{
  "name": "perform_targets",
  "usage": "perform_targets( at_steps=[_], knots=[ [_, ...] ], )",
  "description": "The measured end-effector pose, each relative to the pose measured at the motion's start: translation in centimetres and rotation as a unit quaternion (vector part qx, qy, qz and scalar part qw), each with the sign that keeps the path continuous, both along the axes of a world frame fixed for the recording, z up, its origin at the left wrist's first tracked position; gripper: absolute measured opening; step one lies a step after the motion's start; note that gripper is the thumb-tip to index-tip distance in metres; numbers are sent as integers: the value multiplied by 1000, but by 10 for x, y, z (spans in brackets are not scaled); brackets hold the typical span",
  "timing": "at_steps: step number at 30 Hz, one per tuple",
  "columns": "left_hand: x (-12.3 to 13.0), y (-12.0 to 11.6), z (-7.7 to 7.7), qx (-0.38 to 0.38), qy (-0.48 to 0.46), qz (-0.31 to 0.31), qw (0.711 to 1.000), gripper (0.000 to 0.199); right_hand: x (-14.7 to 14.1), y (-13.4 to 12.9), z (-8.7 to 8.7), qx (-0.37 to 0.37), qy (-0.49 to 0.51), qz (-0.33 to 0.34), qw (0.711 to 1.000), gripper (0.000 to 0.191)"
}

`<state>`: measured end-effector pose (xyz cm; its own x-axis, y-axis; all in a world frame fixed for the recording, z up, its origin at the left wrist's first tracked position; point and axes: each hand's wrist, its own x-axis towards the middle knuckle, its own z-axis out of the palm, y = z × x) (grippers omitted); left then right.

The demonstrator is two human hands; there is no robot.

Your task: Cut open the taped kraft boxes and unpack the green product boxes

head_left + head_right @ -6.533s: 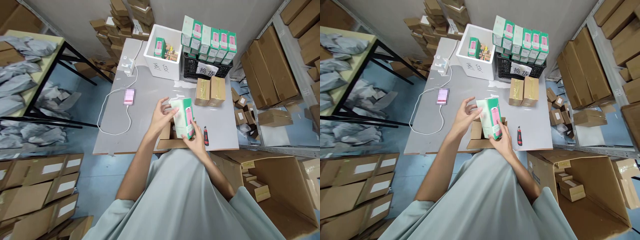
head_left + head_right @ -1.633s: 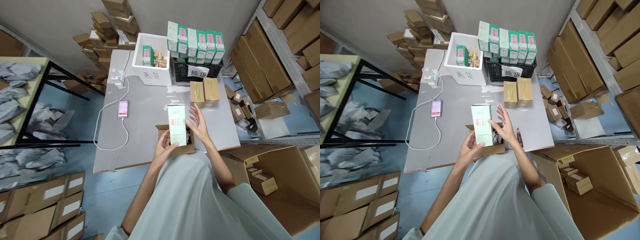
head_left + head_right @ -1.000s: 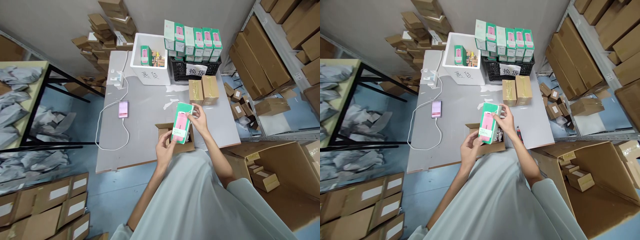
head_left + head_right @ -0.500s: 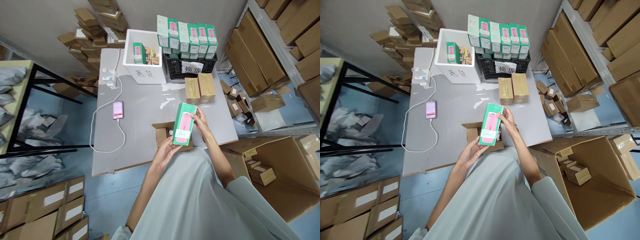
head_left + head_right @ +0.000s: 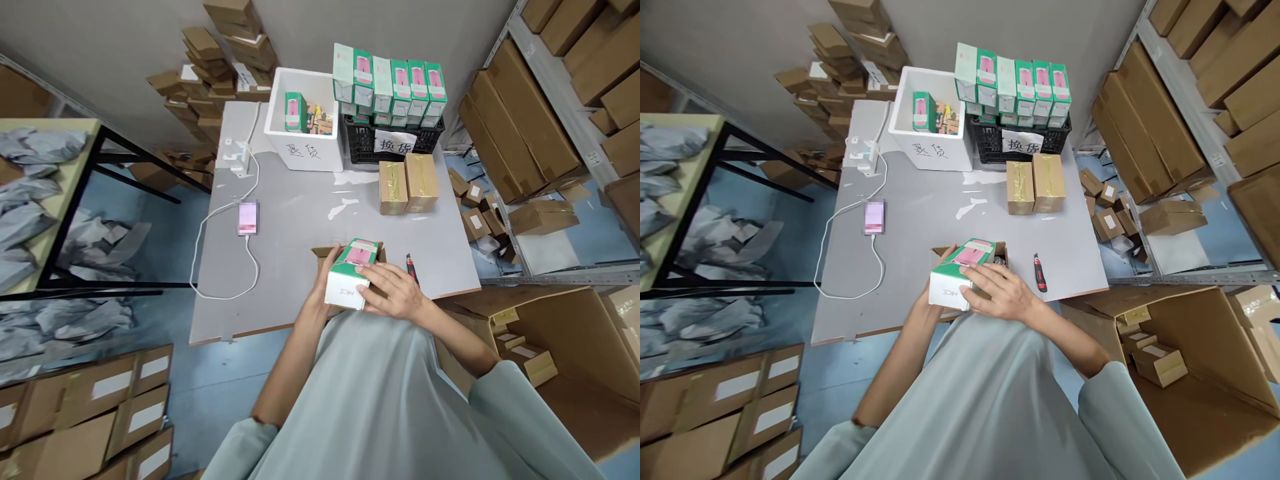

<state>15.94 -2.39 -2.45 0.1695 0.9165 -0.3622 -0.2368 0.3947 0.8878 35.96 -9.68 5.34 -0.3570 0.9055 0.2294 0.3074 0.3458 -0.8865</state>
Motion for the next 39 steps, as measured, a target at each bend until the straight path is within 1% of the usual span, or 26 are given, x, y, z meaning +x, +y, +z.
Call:
perform_targets(
  at_steps=[2,4,6,7,8,10,12,14,16,18,19,21,22,24,27,30,32,34,37,39],
  knots=[
    [0,-3,0,-66,-36,0,997,59,1,2,-6,7,13,-39,999,36],
    [-1,-7,1,-89,-24,45,995,57,5,9,-8,23,37,-127,991,48],
    [-2,-10,8,-50,27,98,994,53,12,21,-9,34,79,-242,967,54],
    [-3,-11,15,-20,55,110,992,51,17,28,-10,30,107,-291,950,54],
    [-5,-11,24,15,82,115,990,48,23,37,-12,16,138,-329,934,53],
    [-8,-10,46,101,140,105,979,40,36,53,-19,-42,205,-366,907,51],
    [-9,-6,70,193,194,79,959,30,48,66,-31,-128,265,-368,882,53],
    [-8,2,90,255,223,46,940,24,54,71,-46,-227,312,-344,856,55],
    [-5,14,105,275,225,13,935,24,54,69,-60,-335,340,-306,824,52],
    [2,27,114,264,222,-20,938,26,47,61,-71,-450,343,-254,785,50],
    [6,33,117,252,220,-37,942,27,42,56,-75,-507,337,-219,762,53],
    [16,47,118,217,207,-70,951,30,31,45,-81,-604,325,-142,714,66],
    [21,53,117,196,195,-87,957,33,25,39,-82,-638,324,-107,691,73],
    [31,64,112,158,172,-116,965,36,14,29,-84,-679,331,-57,653,83],
    [41,76,99,130,176,-141,966,25,2,18,-86,-709,344,-14,615,89],
    [47,81,86,124,194,-155,961,19,-3,11,-91,-730,353,5,585,91],
    [47,81,79,117,195,-158,961,19,-2,9,-94,-733,368,2,573,87],
    [44,76,75,109,190,-147,965,27,3,9,-96,-726,384,-16,570,79],
    [32,60,68,110,176,-111,972,49,15,17,-95,-697,407,-81,586,61],
    [20,45,60,102,155,-87,979,61,25,26,-91,-652,426,-148,609,39]
  ],
)
